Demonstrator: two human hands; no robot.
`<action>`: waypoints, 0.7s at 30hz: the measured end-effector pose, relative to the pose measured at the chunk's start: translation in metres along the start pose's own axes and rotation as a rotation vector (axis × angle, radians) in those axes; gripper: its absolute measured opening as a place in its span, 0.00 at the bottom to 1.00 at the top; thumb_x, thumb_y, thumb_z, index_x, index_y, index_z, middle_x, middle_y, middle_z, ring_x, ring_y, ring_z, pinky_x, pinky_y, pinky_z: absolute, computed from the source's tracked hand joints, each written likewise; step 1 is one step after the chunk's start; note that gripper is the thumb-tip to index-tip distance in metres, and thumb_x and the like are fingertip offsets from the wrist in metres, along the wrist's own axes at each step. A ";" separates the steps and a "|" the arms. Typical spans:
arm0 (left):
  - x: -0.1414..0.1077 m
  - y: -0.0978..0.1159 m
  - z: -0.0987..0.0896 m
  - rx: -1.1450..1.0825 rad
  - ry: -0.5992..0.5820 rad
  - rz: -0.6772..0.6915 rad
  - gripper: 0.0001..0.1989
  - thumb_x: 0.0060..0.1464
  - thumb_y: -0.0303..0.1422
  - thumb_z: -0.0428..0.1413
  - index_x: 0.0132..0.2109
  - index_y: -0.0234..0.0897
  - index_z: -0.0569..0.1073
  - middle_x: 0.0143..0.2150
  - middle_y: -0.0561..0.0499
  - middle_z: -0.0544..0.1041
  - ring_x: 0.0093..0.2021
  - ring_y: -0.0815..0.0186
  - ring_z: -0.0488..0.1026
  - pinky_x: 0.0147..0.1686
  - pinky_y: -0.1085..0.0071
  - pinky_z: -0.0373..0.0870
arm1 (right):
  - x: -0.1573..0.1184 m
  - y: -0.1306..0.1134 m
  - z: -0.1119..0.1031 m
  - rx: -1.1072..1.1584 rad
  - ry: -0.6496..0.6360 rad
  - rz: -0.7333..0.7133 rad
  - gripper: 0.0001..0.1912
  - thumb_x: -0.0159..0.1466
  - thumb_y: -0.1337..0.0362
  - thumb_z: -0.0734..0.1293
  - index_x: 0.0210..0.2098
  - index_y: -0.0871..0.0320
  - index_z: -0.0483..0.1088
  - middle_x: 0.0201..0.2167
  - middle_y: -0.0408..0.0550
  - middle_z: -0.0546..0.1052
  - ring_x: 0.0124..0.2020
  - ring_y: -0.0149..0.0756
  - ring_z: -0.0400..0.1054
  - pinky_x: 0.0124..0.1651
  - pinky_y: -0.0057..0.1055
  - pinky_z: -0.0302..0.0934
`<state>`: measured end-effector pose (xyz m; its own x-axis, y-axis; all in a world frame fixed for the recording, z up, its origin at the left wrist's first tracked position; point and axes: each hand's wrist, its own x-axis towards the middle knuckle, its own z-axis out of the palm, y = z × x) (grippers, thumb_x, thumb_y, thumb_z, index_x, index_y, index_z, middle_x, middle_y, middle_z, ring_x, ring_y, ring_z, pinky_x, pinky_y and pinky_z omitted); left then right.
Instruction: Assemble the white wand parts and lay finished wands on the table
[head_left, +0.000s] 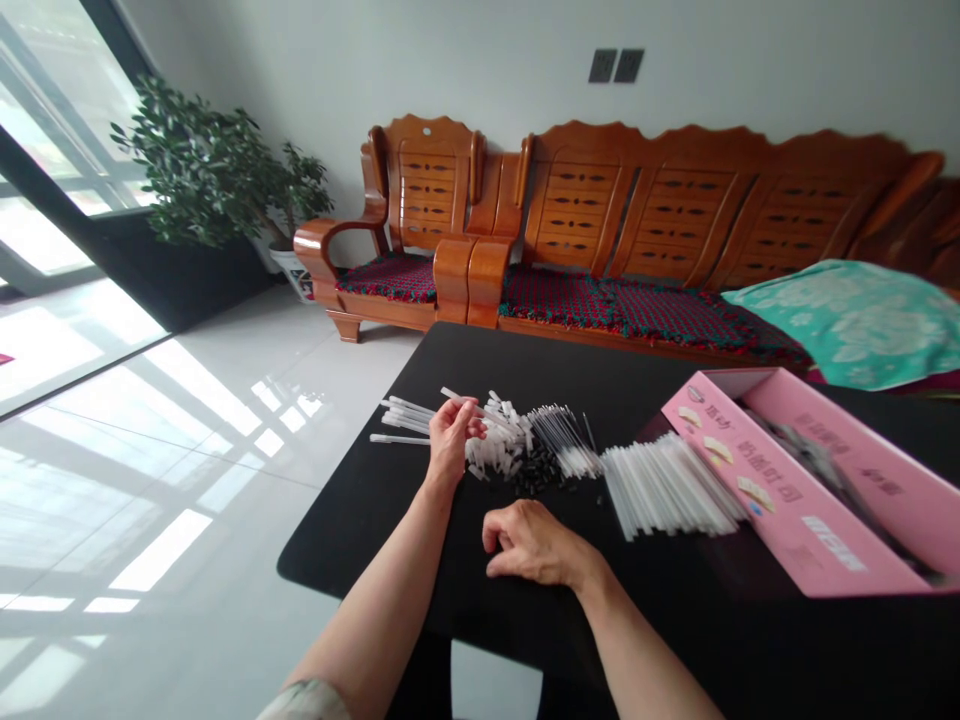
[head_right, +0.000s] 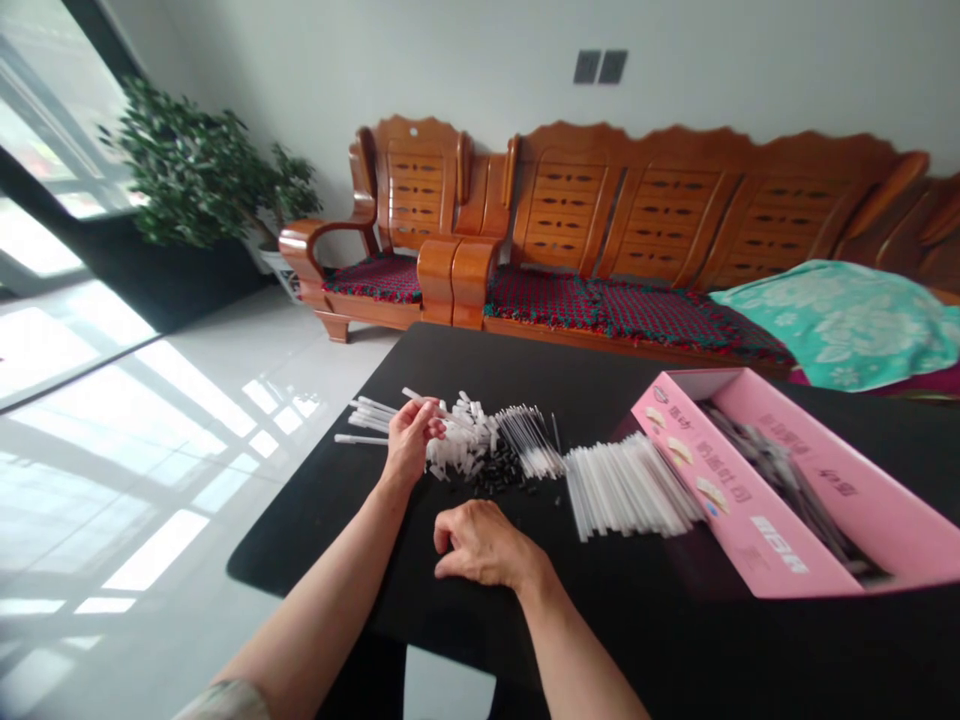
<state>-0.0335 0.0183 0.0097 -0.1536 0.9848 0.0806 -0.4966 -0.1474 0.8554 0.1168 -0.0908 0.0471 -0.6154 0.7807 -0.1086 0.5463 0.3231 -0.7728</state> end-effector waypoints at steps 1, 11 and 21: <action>0.000 0.000 0.000 0.001 0.002 0.001 0.19 0.48 0.44 0.65 0.39 0.32 0.75 0.28 0.53 0.75 0.22 0.73 0.71 0.23 0.77 0.70 | -0.001 -0.001 0.000 -0.044 -0.005 -0.009 0.05 0.51 0.70 0.72 0.25 0.54 0.74 0.18 0.34 0.69 0.21 0.26 0.62 0.27 0.23 0.50; -0.001 0.000 0.000 0.006 -0.023 0.006 0.18 0.50 0.43 0.65 0.39 0.32 0.75 0.27 0.53 0.75 0.22 0.73 0.71 0.23 0.77 0.70 | -0.008 0.025 -0.026 -0.080 0.342 0.111 0.05 0.55 0.69 0.65 0.26 0.55 0.72 0.19 0.38 0.72 0.22 0.29 0.65 0.28 0.25 0.51; -0.002 0.000 0.002 0.019 -0.057 -0.013 0.18 0.50 0.43 0.65 0.39 0.32 0.75 0.27 0.52 0.75 0.21 0.73 0.71 0.22 0.76 0.70 | -0.020 0.071 -0.052 -0.215 0.507 0.259 0.03 0.56 0.64 0.66 0.28 0.55 0.73 0.21 0.41 0.73 0.24 0.33 0.67 0.28 0.27 0.54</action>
<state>-0.0313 0.0161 0.0107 -0.0979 0.9904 0.0976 -0.4816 -0.1330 0.8662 0.1973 -0.0562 0.0272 -0.1284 0.9888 0.0757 0.7771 0.1478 -0.6118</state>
